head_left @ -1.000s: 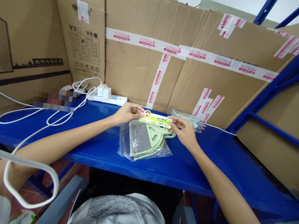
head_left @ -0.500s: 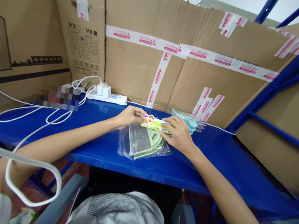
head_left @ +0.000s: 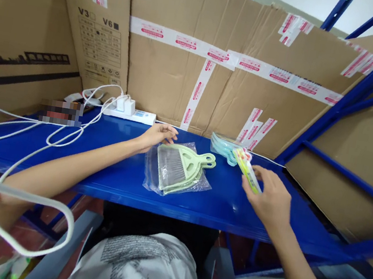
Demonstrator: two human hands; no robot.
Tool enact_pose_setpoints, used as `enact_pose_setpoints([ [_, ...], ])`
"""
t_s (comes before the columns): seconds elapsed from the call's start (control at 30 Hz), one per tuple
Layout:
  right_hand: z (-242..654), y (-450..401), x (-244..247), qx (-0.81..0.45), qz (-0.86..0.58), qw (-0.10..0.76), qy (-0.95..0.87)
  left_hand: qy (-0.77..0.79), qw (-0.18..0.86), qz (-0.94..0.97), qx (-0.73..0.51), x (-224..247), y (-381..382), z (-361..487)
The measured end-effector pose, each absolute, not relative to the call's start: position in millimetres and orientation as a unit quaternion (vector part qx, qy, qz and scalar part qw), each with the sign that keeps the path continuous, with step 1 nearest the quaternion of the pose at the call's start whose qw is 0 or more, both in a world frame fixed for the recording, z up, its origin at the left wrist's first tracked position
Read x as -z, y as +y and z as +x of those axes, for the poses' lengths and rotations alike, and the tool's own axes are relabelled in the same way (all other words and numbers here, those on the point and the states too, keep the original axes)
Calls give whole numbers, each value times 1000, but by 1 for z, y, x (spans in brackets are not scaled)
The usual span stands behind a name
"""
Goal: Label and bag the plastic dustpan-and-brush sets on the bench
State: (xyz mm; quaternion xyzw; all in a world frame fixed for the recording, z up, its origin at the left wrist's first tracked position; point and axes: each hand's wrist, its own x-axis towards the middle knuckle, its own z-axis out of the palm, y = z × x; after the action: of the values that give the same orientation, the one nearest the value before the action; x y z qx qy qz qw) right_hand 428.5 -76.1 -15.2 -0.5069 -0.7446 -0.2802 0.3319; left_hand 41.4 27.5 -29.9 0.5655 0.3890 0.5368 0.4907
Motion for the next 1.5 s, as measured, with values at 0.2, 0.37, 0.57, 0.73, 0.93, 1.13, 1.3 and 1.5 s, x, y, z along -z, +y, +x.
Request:
enact_pose_setpoints([
  [0.2,447,-92,38,236,-700,81,-669,398,484,571,-531,34,29,41],
  [0.37,433,-80,35,198,-713,0,-673,403,474,574,-533,30,27,40],
  [0.57,432,-72,3,211,-691,5,-692,413,454,584,-531,32,30,40],
  [0.73,392,-19,-29,100,-554,124,-817,454,370,633,-506,33,38,31],
  [0.93,347,44,-13,-69,-465,113,-876,528,228,737,-356,29,42,11],
  [1.13,351,45,11,-159,-419,249,-859,530,286,726,-332,30,45,4],
  [1.3,350,42,19,-376,-445,401,-707,524,349,700,-339,28,46,6],
  [1.5,349,44,21,-403,-398,518,-641,421,509,582,-475,26,41,19],
])
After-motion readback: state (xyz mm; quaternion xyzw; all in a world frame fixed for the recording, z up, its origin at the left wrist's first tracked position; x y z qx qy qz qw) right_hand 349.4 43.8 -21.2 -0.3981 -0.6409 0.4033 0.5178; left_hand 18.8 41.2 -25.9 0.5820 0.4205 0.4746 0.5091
